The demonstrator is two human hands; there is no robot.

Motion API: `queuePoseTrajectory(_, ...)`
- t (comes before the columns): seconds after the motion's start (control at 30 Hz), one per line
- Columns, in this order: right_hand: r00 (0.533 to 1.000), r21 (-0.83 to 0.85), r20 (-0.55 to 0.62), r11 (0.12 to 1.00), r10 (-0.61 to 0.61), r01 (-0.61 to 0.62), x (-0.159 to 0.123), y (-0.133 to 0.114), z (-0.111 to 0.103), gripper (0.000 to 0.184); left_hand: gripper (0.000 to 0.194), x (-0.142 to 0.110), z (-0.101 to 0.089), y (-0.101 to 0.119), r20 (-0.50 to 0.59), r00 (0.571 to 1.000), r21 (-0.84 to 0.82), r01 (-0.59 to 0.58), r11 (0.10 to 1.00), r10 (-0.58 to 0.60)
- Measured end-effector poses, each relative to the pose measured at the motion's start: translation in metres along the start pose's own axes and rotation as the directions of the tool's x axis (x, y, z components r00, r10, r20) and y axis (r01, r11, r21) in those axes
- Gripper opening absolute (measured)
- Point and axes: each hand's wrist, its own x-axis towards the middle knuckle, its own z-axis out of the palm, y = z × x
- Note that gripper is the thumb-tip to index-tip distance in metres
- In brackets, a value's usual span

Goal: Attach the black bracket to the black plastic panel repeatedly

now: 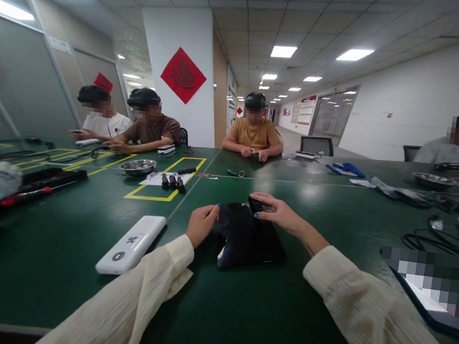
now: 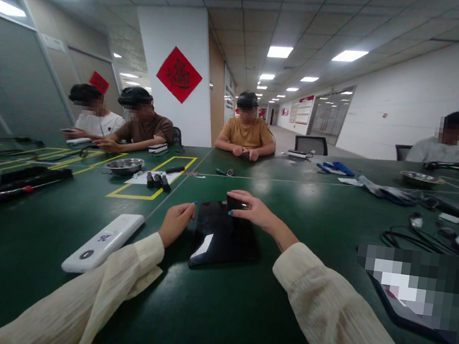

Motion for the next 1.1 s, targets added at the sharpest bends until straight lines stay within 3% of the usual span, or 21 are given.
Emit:
queuePoseTrajectory(0.13, 1.000, -0.085, 0.008, 0.996, -0.010, 0.010, 0.003, 0.002, 0.007, 0.052, 0.042, 0.000, 0.000, -0.001, 0.007, 1.000, 0.015, -0.006, 1.000, 0.006)
queuePoseTrajectory(0.2, 0.993, -0.088, -0.115, 0.996, 0.016, -0.026, 0.006, 0.004, 0.006, 0.046, 0.042, 0.001, 0.000, -0.002, 0.005, 1.000, 0.001, -0.005, 1.000, 0.005)
queuePoseTrajectory(0.23, 0.975, -0.100, -0.215, 0.992, 0.047, -0.070, 0.007, 0.007, 0.003, 0.044, 0.042, 0.001, 0.000, -0.002, 0.003, 1.000, -0.007, -0.004, 1.000, 0.004)
queuePoseTrajectory(0.3, 0.893, -0.226, -0.437, 0.947, 0.111, -0.229, 0.008, 0.014, -0.005, 0.045, 0.042, 0.001, 0.001, -0.003, -0.002, 1.000, -0.017, -0.005, 1.000, 0.005)
queuePoseTrajectory(0.37, 0.810, -0.413, -0.574, 0.812, 0.119, -0.412, 0.006, 0.024, -0.015, 0.044, 0.042, 0.001, 0.001, -0.004, -0.002, 1.000, -0.020, -0.008, 1.000, 0.008)
queuePoseTrajectory(0.4, 0.795, -0.484, -0.596, 0.739, 0.113, -0.468, 0.003, 0.030, -0.020, 0.042, 0.042, 0.001, 0.001, -0.004, 0.001, 1.000, -0.019, -0.011, 1.000, 0.011)
queuePoseTrajectory(0.47, 0.804, -0.576, -0.585, 0.640, 0.111, -0.508, -0.004, 0.039, -0.027, 0.036, 0.041, 0.001, 0.001, -0.004, 0.007, 1.000, -0.017, -0.021, 1.000, 0.021)
queuePoseTrajectory(0.73, 0.918, -0.789, -0.370, 0.474, 0.142, -0.392, -0.013, 0.043, -0.028, 0.022, 0.040, 0.000, 0.001, -0.001, 0.031, 0.999, -0.030, -0.038, 0.999, 0.039)
queuePoseTrajectory(0.87, 0.928, -0.820, -0.338, 0.435, 0.156, -0.372, -0.010, 0.039, -0.023, 0.026, 0.039, -0.001, 0.002, 0.002, 0.055, 0.998, -0.084, 0.004, 0.996, 0.001)
queuePoseTrajectory(1.1, 0.913, -0.827, -0.388, 0.390, 0.126, -0.405, -0.013, 0.038, -0.016, 0.031, 0.040, -0.002, 0.002, 0.003, 0.086, 0.996, -0.052, 0.014, 0.999, -0.009)
